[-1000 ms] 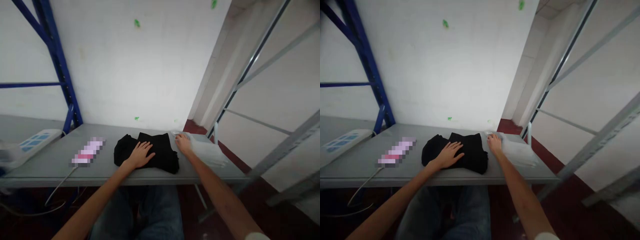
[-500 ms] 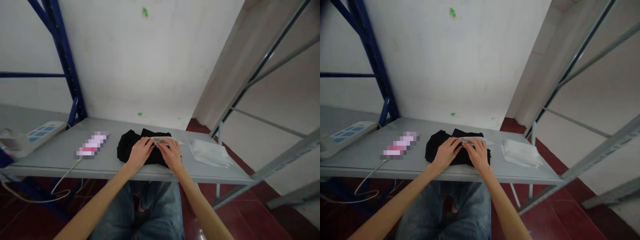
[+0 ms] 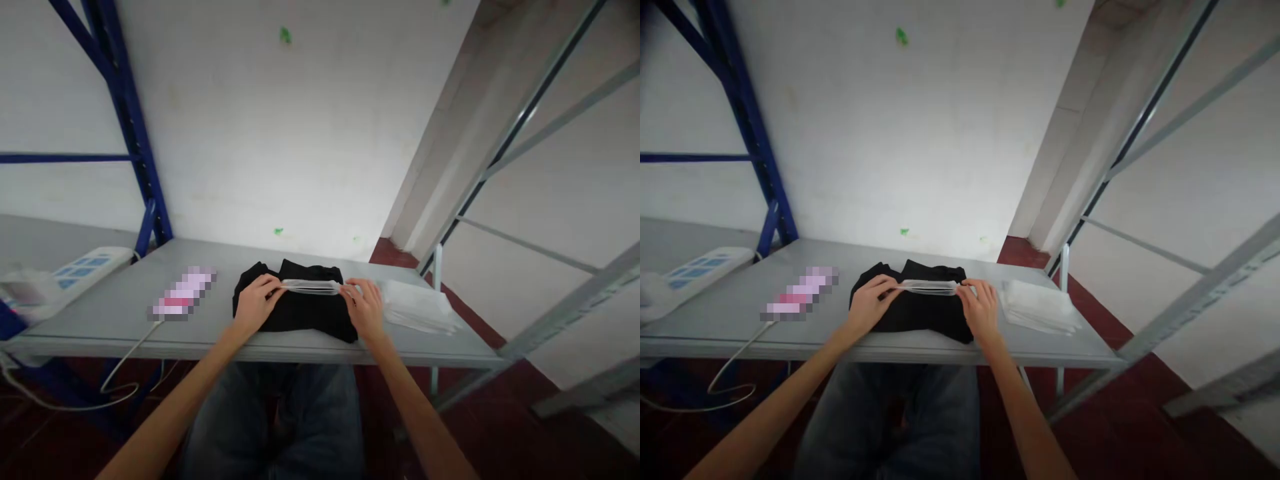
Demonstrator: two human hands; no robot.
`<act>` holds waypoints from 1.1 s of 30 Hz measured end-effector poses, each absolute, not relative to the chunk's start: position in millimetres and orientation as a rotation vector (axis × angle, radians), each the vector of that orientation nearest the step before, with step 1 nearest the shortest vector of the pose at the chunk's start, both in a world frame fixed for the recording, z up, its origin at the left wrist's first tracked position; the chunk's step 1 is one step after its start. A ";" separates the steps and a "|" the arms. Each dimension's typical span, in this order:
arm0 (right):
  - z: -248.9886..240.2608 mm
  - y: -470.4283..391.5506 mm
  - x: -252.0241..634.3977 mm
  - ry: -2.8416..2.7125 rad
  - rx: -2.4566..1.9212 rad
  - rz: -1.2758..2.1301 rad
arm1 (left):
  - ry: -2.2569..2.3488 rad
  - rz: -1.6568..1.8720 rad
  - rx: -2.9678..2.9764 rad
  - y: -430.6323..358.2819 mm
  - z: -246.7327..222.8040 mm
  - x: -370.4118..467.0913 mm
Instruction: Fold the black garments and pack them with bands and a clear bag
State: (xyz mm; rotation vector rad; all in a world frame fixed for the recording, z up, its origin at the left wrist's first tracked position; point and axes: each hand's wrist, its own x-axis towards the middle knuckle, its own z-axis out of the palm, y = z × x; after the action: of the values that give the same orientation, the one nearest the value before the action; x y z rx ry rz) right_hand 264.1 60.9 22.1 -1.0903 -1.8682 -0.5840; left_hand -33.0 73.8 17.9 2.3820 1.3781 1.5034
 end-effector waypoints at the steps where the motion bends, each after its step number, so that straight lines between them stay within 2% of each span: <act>1: 23.9 61.0 273.4 -1.858 -1.109 -0.583 | 1.372 1.516 2.325 74.4 19.6 -33.0; 5: 32.1 52.3 284.2 -1.846 -1.106 -0.538 | 1.335 1.557 2.188 71.5 26.3 -25.2; 15: 48.3 44.3 242.3 -2.075 -1.142 -0.318 | 1.269 1.477 2.207 60.8 30.9 -0.8; 23: 53.0 43.1 233.1 -2.190 -1.168 -0.339 | 1.231 1.381 2.267 56.6 30.2 -4.0; 26: 64.2 38.3 234.2 -2.028 -1.012 -0.200 | 1.368 1.429 2.217 60.0 31.2 -15.2; 30: 73.7 36.8 230.0 -1.700 -0.794 0.155 | 1.511 1.471 2.155 63.6 35.6 -23.8; 33: 70.9 50.1 230.4 -1.474 -0.779 0.338 | 1.615 1.486 2.140 64.1 39.9 -25.1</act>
State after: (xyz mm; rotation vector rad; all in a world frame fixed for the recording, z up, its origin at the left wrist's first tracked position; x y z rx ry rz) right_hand 230.4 50.1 70.9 -0.7793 -1.4741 0.3382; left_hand -25.1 64.1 39.9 2.1400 1.6147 1.4857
